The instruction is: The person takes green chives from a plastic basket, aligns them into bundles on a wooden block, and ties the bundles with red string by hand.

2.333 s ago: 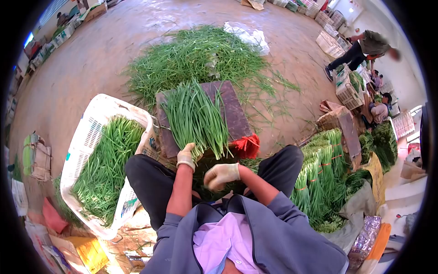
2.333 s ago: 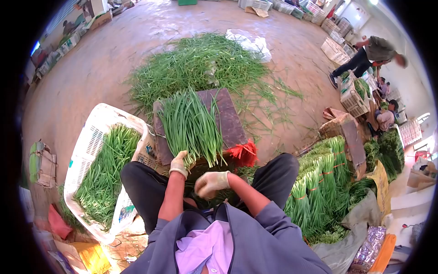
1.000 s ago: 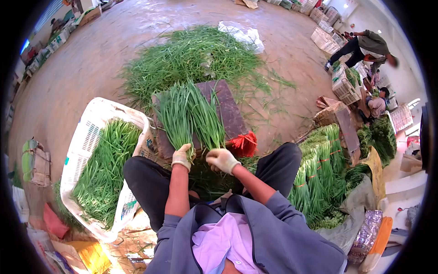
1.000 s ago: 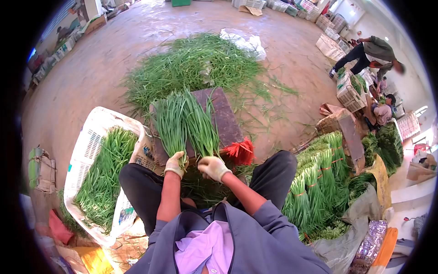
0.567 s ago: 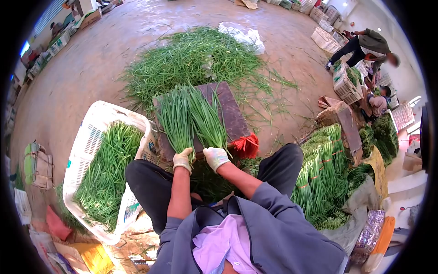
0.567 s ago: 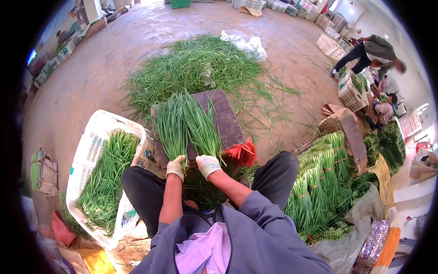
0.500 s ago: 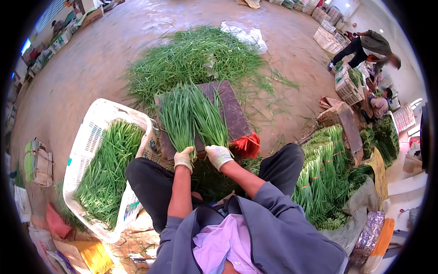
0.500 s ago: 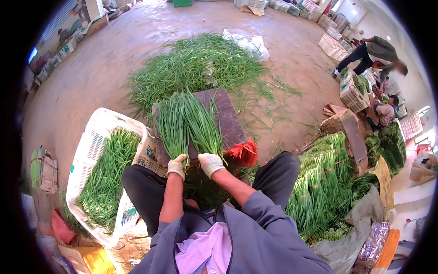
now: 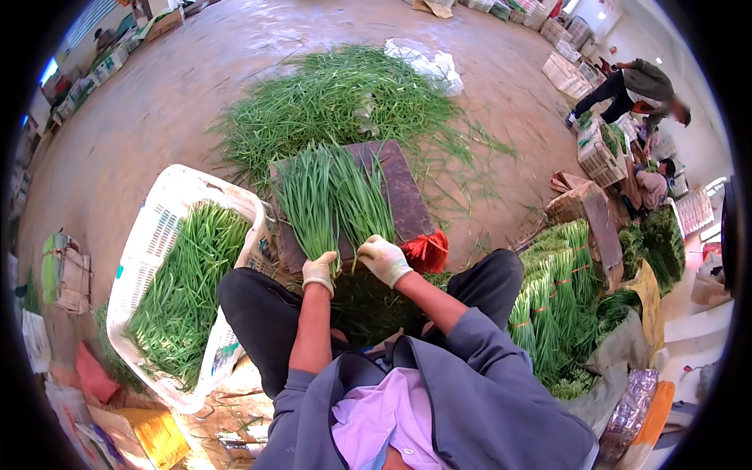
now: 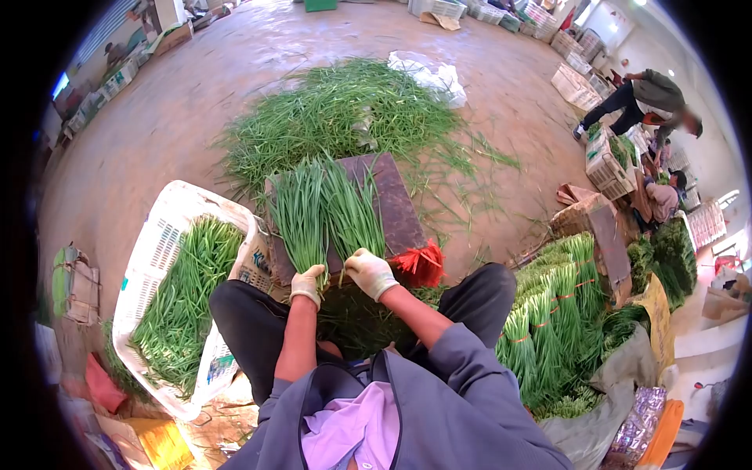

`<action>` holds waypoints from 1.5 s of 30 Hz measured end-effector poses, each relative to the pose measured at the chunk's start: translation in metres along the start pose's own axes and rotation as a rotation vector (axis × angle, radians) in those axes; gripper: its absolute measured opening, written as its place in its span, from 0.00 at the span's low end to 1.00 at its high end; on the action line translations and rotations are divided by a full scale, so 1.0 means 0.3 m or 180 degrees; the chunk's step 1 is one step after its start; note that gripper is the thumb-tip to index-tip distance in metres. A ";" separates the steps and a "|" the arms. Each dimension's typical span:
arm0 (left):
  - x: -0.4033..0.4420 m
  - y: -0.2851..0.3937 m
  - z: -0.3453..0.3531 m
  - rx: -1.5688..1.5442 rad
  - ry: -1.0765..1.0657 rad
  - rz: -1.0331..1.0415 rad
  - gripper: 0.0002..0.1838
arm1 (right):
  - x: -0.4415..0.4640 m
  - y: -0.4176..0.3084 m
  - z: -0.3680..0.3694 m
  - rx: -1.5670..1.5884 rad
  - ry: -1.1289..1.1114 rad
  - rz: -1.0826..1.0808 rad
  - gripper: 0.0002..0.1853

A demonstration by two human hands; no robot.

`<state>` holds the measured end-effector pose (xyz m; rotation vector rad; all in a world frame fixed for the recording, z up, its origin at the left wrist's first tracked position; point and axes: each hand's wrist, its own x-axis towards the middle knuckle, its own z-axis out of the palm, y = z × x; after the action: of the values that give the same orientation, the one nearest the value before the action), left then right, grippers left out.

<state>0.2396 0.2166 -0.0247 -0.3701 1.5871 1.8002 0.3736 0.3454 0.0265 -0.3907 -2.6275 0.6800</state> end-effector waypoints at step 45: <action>0.010 -0.035 -0.014 -0.0993 -0.0942 -0.0870 0.06 | 0.058 -0.082 -0.047 0.1454 -0.0562 0.1792 0.23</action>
<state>0.2435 0.2136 -0.0352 -0.4189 1.0042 1.7912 0.3604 0.3366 0.0558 -0.9731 -2.4070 1.5138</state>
